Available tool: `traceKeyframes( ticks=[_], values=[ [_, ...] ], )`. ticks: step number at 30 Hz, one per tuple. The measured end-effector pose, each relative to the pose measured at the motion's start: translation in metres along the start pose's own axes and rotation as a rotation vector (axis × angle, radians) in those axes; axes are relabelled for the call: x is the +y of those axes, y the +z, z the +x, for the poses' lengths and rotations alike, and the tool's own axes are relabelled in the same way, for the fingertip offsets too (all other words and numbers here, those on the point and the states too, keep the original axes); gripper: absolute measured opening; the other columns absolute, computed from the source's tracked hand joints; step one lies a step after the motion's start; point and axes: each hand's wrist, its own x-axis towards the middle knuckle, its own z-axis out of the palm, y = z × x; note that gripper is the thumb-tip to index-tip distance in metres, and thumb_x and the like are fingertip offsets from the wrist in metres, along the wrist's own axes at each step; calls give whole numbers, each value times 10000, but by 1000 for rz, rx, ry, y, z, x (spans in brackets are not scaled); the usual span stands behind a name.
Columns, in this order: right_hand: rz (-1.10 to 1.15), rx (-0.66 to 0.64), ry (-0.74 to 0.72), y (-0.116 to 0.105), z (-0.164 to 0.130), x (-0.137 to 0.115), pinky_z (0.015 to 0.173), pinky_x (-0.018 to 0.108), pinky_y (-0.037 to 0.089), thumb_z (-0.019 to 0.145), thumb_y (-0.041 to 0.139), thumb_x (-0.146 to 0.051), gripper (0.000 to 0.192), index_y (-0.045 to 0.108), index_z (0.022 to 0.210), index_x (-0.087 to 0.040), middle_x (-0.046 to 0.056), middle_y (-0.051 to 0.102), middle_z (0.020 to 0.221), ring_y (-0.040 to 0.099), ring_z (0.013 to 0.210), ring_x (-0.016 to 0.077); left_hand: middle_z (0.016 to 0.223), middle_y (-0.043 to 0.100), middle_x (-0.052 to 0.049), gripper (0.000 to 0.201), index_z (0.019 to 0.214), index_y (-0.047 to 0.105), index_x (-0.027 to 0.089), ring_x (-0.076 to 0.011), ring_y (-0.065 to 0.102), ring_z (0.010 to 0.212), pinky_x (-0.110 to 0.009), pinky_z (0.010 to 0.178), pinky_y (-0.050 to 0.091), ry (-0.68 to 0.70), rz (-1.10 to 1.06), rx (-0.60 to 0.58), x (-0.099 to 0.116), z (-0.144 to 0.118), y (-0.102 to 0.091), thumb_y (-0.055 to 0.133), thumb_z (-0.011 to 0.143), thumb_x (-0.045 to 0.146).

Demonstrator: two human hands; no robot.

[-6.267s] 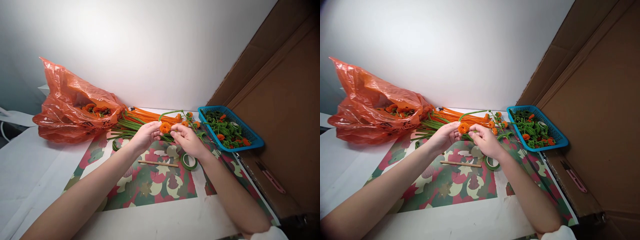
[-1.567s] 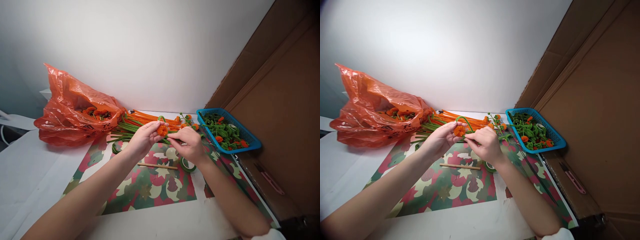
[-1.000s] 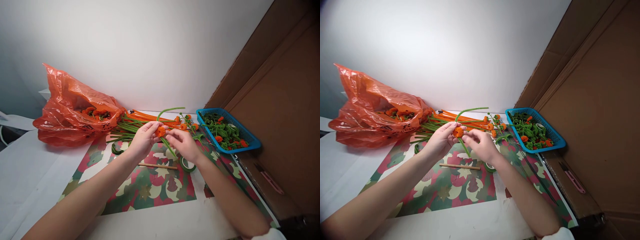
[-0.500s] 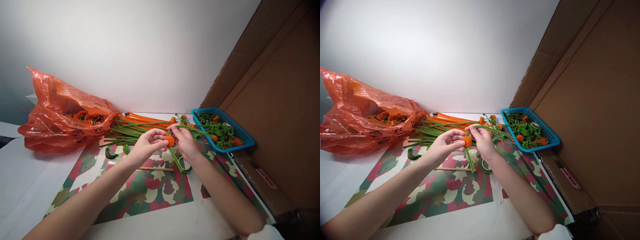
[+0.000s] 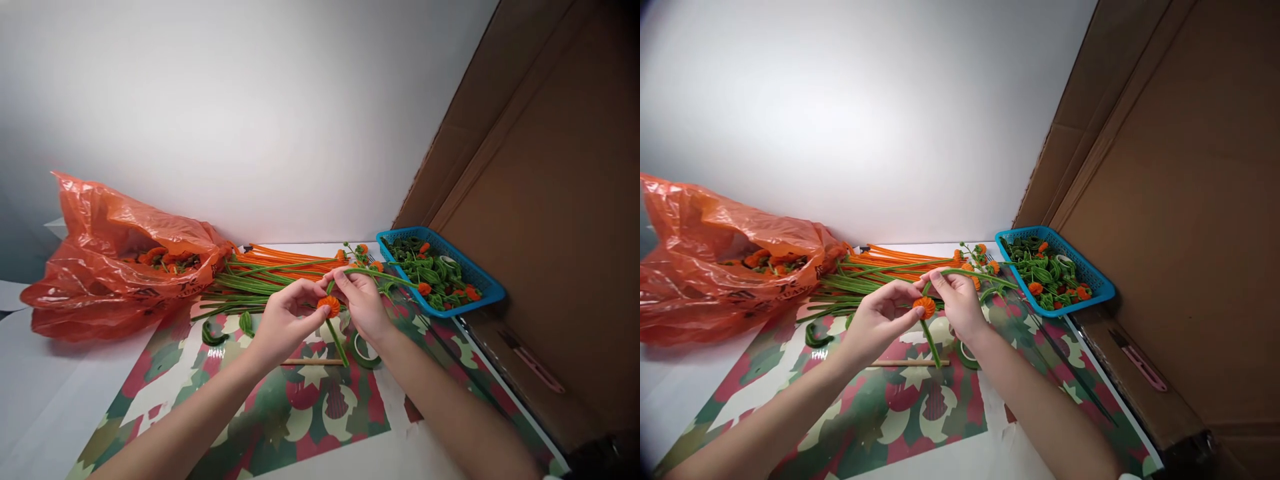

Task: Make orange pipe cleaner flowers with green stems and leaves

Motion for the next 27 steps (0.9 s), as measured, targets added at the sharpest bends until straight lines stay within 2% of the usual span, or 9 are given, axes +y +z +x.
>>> traceKeyframes(
  ticks=[7, 13, 16, 19, 22, 24, 27],
  values=[
    [19, 16, 51, -2, 0, 5, 648, 282, 550, 754, 706, -493, 313, 678, 775, -182, 26, 731, 703, 688, 640, 155, 761, 657, -27, 149, 751, 623, 178, -162, 624, 723, -230, 622, 494, -20, 16, 30, -4, 1, -3, 753, 719, 244],
    [35, 49, 65, -1, 2, 9, 674, 302, 555, 705, 742, -510, 348, 692, 750, -169, 31, 724, 665, 684, 613, 161, 661, 614, -12, 175, 673, 614, 174, -165, 608, 663, -233, 575, 451, -75, -12, 35, -3, 2, 0, 770, 683, 252],
    [60, 65, 69, -2, 3, 9, 666, 302, 550, 689, 753, -519, 363, 692, 756, -168, 30, 721, 660, 676, 604, 160, 723, 633, -13, 205, 729, 642, 173, -145, 581, 671, -233, 608, 464, -95, -102, 51, -1, 4, 1, 805, 651, 270],
    [58, 67, 40, -4, 5, 10, 673, 281, 537, 704, 746, -520, 353, 697, 772, -177, 24, 721, 682, 670, 627, 149, 805, 652, -15, 281, 781, 649, 174, -131, 577, 700, -234, 660, 488, -201, -249, 84, -2, 7, 2, 839, 613, 294],
    [-8, 32, -32, -5, 5, 13, 721, 267, 521, 767, 695, -520, 335, 707, 786, -185, 28, 724, 740, 665, 699, 142, 719, 627, 2, 310, 770, 641, 158, -104, 563, 620, -222, 624, 483, -411, -410, 70, -5, 10, -1, 838, 620, 345],
    [-65, 15, -83, -6, 4, 15, 758, 259, 509, 804, 668, -500, 314, 715, 787, -190, 31, 723, 781, 659, 766, 142, 677, 614, 3, 316, 771, 644, 143, -100, 562, 596, -223, 615, 480, -498, -479, 13, -9, 11, -3, 830, 639, 362],
    [-81, -7, -113, -6, 4, 18, 772, 262, 510, 820, 666, -461, 266, 715, 773, -204, 25, 712, 797, 647, 783, 141, 704, 636, -26, 312, 764, 652, 123, -110, 581, 625, -241, 652, 490, -535, -532, -116, -15, 11, -6, 816, 675, 372]
  ],
)
